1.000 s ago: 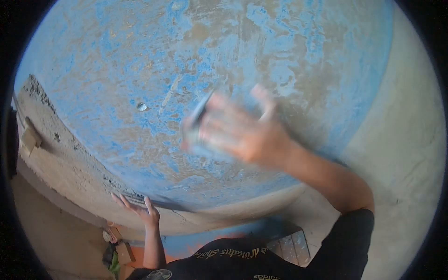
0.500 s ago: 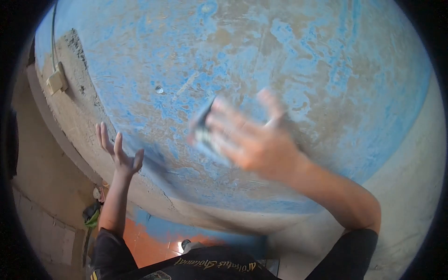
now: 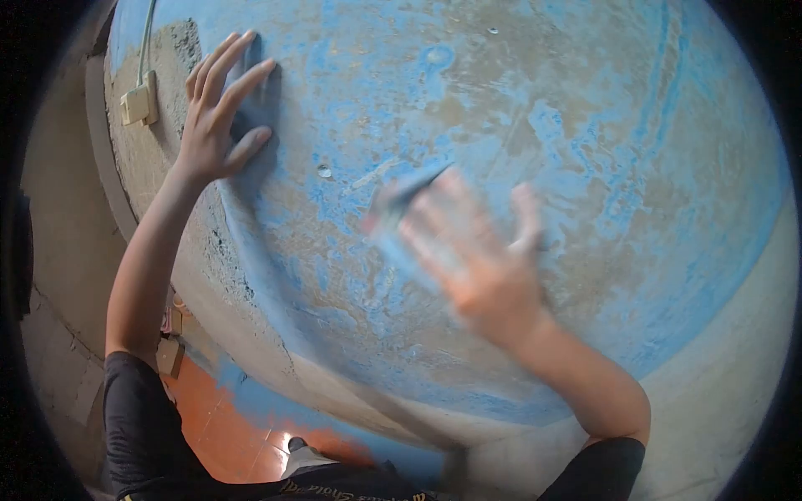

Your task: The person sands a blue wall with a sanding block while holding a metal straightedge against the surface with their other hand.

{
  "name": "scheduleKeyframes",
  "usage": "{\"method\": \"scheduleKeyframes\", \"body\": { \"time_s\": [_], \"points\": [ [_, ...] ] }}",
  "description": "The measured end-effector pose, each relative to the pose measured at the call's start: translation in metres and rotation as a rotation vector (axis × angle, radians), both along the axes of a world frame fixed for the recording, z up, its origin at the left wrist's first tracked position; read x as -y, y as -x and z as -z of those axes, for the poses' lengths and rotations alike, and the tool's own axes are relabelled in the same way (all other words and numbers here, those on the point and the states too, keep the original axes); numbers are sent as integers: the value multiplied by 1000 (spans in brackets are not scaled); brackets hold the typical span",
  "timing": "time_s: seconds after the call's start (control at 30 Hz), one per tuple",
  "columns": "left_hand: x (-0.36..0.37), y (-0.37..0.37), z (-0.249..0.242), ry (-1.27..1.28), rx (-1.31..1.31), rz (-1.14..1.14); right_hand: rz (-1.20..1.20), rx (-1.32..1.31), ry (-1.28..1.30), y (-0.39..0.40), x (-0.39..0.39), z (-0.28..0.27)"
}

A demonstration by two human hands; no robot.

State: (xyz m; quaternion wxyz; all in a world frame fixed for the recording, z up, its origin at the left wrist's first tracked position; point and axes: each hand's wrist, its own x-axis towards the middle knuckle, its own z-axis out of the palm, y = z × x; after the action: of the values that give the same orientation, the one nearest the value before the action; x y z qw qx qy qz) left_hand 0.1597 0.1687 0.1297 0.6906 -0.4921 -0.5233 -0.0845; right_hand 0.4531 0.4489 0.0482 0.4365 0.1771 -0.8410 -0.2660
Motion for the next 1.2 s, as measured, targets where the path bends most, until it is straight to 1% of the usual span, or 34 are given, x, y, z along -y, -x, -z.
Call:
{"method": "scheduleKeyframes", "body": {
  "time_s": [0.07, 0.13, 0.17, 0.2, 0.27, 0.33, 0.37, 0.4, 0.43, 0.47, 0.53, 0.57, 0.6, 0.63, 0.73, 0.8, 0.83, 0.93, 0.97, 1.03, 1.07, 1.13, 1.17, 1.2],
  "points": [
    [1, -3, -9, 35, -27, -4, -54, 212, -89, 3, 1, 35],
    [1, 0, -18, 59, -59, -19, -79, 448, -163, 4, 10, 46],
    [1, -1, -19, 70, -63, -12, -68, 325, -136, 7, 5, 39],
    [-1, -3, -21, 81, -64, -1, -52, 205, -108, 10, 7, 11],
    [-1, -3, -21, 109, -69, 13, -27, 2, 6, 11, 10, -21],
    [1, 1, -22, 126, -84, 10, -19, -175, 159, 6, 14, -38],
    [4, 2, -20, 132, -60, -20, -55, -45, -4, 7, 13, -24],
    [6, 1, -19, 141, -42, -49, -88, 82, -165, 12, 6, 5],
    [8, 2, -19, 149, -27, -78, -119, 209, -323, 16, 3, 23],
    [8, 1, -18, 144, 23, -25, -104, 229, -338, 18, 5, 24],
    [9, -2, -18, 140, 33, -48, -74, 283, -372, 18, 17, 12],
    [9, -3, -16, 144, 49, -56, -6, 176, -250, 14, 19, -4],
    [9, -4, -15, 142, 65, -31, 63, 74, -128, 11, 31, -38],
    [8, -4, -14, 139, 72, -14, 130, -30, -8, 9, 39, -57],
    [9, -1, -11, 133, 80, 32, 111, -62, 10, 19, 39, -49],
    [9, 3, -8, 130, 70, 38, 67, 271, -290, 25, 33, -3],
    [9, 4, -7, 124, 65, 48, 53, 442, -441, 24, 38, 7],
    [8, 5, -5, 100, 87, 62, 188, 228, -390, 29, 48, -14],
    [7, 5, -4, 101, 101, 66, 210, 80, -247, 31, 52, -23],
    [15, 2, -12, 187, 127, 45, 243, -219, 53, 34, 61, -32],
    [18, 1, -15, 236, 132, 29, 256, -82, -51, 31, 65, -25],
    [18, 2, -14, 243, 129, 42, 273, 181, -252, 25, 66, -8],
    [18, 2, -15, 241, 126, 45, 248, 238, -249, 23, 63, 0],
    [15, 2, -12, 181, 106, 67, 219, 295, -250, 26, 65, 3]
  ]
}}
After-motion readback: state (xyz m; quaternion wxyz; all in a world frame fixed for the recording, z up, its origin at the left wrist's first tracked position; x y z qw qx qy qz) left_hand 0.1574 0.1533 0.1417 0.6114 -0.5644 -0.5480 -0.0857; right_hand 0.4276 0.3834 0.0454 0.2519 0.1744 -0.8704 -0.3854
